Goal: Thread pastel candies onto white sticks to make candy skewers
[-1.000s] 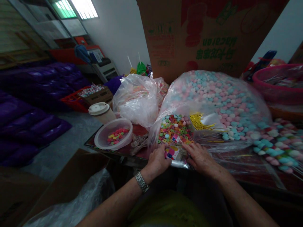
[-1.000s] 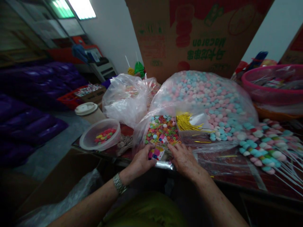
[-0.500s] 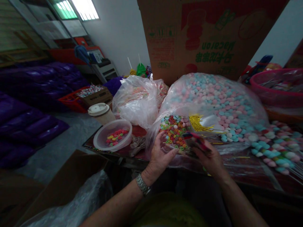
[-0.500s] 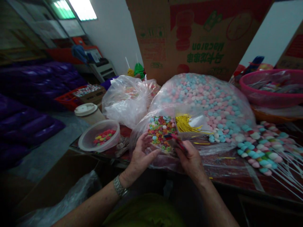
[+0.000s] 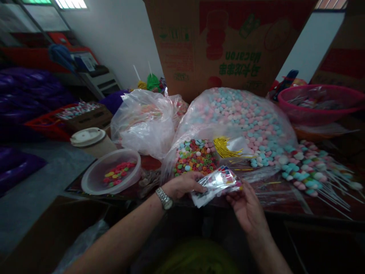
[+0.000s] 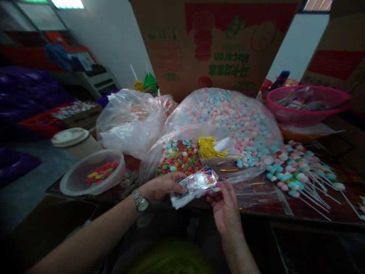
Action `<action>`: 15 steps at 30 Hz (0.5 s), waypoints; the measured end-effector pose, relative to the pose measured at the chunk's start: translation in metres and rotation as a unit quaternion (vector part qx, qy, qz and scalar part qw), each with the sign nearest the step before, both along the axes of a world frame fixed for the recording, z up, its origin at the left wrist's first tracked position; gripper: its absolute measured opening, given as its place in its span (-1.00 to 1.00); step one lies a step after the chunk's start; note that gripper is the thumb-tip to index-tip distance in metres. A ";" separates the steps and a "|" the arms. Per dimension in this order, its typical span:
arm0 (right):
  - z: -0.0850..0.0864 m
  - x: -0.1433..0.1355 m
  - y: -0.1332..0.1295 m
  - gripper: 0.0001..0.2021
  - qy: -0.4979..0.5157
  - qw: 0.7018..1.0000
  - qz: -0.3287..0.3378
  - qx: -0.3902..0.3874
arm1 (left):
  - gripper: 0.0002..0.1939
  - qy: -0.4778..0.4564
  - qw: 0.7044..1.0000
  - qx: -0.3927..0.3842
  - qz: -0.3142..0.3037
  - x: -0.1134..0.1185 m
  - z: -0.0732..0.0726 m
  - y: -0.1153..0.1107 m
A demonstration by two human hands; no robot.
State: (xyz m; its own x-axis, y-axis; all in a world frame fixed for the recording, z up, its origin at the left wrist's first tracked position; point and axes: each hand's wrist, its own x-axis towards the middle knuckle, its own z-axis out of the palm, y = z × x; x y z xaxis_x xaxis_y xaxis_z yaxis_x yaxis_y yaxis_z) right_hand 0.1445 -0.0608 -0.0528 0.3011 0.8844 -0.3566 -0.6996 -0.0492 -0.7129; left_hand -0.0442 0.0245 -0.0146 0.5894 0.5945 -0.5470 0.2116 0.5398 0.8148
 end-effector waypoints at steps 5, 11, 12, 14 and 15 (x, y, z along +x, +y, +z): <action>0.000 0.014 0.001 -0.52 -0.067 0.994 0.089 -0.025 | -0.63 0.011 1.000 -0.012 0.000 -0.005 -0.003 0.015; 0.005 0.024 0.008 -0.50 -0.270 0.954 0.125 -0.044 | -0.64 0.075 0.997 0.026 0.004 -0.005 -0.010 0.022; 0.005 0.023 0.009 -0.51 -0.287 0.947 0.138 -0.045 | -0.64 0.087 0.996 0.034 0.001 -0.005 -0.011 0.023; 0.002 0.023 0.010 -0.51 -0.326 0.930 0.163 -0.041 | -0.65 0.108 0.993 0.052 -0.006 -0.004 -0.011 0.023; 0.000 0.023 0.010 -0.52 -0.345 0.922 0.170 -0.035 | -0.65 0.119 0.991 0.063 -0.012 -0.004 -0.011 0.023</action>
State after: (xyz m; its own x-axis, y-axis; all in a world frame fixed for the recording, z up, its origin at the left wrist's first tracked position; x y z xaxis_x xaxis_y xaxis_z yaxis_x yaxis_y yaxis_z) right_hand 0.1679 -0.0503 -0.0523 0.1873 0.9516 -0.2437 -0.0151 -0.2453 -0.9693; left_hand -0.0478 0.0470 -0.0254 0.4668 0.6546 -0.5947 0.4169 0.4301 0.8007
